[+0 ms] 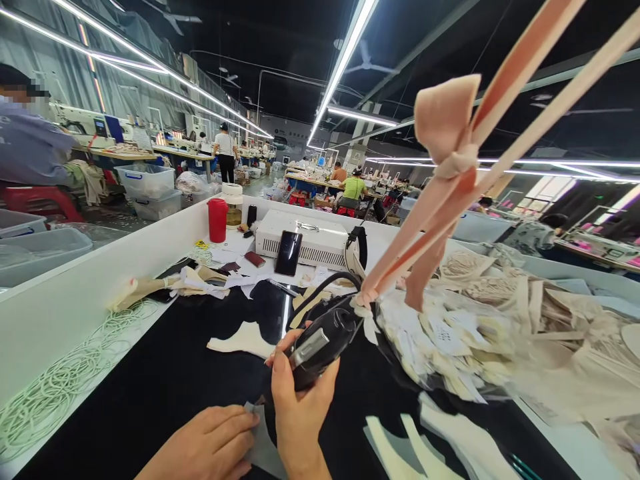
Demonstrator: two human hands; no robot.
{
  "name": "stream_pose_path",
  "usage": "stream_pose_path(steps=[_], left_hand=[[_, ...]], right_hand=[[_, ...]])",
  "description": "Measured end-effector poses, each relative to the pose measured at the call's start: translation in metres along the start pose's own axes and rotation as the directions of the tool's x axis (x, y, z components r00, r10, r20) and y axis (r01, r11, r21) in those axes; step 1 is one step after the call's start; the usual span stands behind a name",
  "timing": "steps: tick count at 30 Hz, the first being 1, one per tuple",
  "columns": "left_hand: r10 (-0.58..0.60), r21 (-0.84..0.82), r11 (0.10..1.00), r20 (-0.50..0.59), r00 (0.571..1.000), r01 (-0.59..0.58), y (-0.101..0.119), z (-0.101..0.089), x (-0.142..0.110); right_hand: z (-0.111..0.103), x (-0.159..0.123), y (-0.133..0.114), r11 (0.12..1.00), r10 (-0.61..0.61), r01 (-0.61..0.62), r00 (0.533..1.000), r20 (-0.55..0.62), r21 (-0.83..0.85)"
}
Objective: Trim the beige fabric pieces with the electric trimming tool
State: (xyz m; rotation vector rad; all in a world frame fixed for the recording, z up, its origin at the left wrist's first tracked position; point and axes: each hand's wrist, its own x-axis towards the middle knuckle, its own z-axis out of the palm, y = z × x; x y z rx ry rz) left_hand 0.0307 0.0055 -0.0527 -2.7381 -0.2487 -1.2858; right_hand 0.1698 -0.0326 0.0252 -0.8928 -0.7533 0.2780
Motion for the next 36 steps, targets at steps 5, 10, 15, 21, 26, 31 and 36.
stream_pose_path(steps=[5,10,15,21,26,31,36], left_hand=[[0.006,0.002,1.000,0.015,1.000,-0.006,-0.001,0.002,-0.003],[0.021,-0.004,1.000,0.009,1.000,-0.021,-0.001,0.003,-0.005],[0.024,0.015,1.000,0.006,1.000,-0.024,-0.001,0.003,-0.004],[0.009,0.007,1.000,-0.034,0.999,-0.008,-0.002,0.010,-0.006],[0.032,-0.008,0.999,-0.009,0.999,-0.032,-0.003,0.007,-0.005],[0.024,-0.041,0.999,0.051,0.998,-0.022,0.000,-0.006,-0.001],[-0.007,-0.042,0.999,0.130,0.992,0.012,0.003,-0.018,0.001]], right_hand=[[0.003,-0.003,0.000,1.000,-0.003,0.003,1.000,0.007,-0.016],[0.005,-0.002,0.000,0.998,0.027,-0.028,0.999,-0.028,-0.051],[0.005,-0.002,0.003,1.000,0.025,-0.026,1.000,0.015,0.009],[0.007,-0.005,0.010,0.999,0.051,-0.051,0.999,0.008,-0.012],[0.007,-0.001,0.006,0.997,0.072,-0.071,0.997,0.019,-0.013],[-0.009,0.006,-0.015,0.999,0.021,-0.020,0.999,0.042,-0.028],[-0.040,0.002,-0.031,0.997,0.017,-0.015,1.000,0.019,-0.081]])
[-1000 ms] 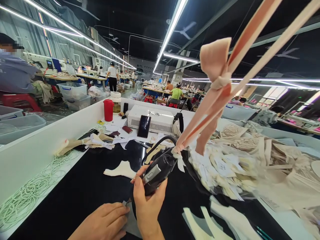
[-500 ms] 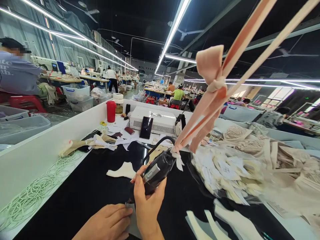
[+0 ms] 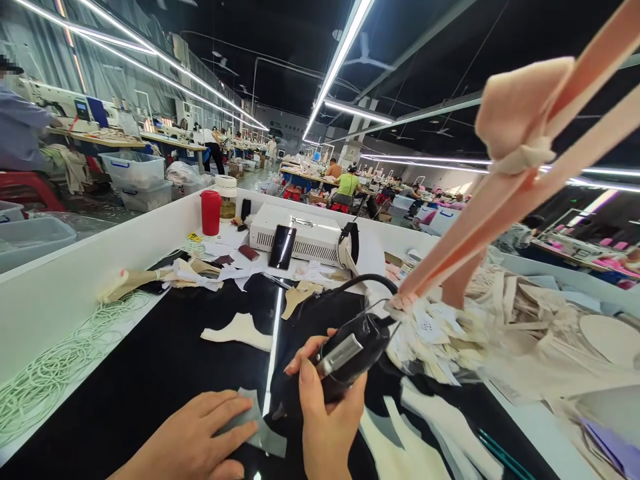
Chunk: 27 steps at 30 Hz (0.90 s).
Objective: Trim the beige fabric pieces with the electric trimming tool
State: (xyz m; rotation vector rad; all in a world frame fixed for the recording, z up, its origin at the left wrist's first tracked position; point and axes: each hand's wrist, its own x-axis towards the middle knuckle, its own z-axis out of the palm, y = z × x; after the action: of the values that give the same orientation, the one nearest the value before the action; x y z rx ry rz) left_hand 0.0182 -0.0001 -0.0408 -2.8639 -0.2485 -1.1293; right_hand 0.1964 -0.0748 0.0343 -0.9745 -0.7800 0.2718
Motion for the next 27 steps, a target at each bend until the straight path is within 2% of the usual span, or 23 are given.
stream_pose_path(steps=[3,7,15,21,27], left_hand=[[-0.006,-0.001,1.000,0.065,0.998,0.006,0.000,-0.003,0.000],[0.017,0.012,1.000,0.071,0.997,-0.018,-0.001,-0.006,0.002],[0.030,0.026,0.999,0.067,0.997,-0.032,-0.002,-0.008,0.003],[0.014,-0.001,1.000,0.075,0.997,-0.014,-0.002,-0.006,0.001],[0.014,-0.004,1.000,0.066,0.998,-0.014,-0.001,-0.008,0.004]], right_hand=[[-0.017,-0.006,-0.002,1.000,-0.007,0.008,1.000,0.014,-0.019],[-0.027,-0.012,-0.004,1.000,0.018,-0.019,0.999,-0.036,-0.025],[-0.029,-0.014,-0.003,0.998,-0.031,0.030,1.000,-0.004,-0.048],[-0.027,-0.012,-0.003,0.997,-0.020,0.019,1.000,-0.011,-0.073],[-0.033,-0.015,-0.005,1.000,-0.006,0.006,0.999,-0.033,-0.019]])
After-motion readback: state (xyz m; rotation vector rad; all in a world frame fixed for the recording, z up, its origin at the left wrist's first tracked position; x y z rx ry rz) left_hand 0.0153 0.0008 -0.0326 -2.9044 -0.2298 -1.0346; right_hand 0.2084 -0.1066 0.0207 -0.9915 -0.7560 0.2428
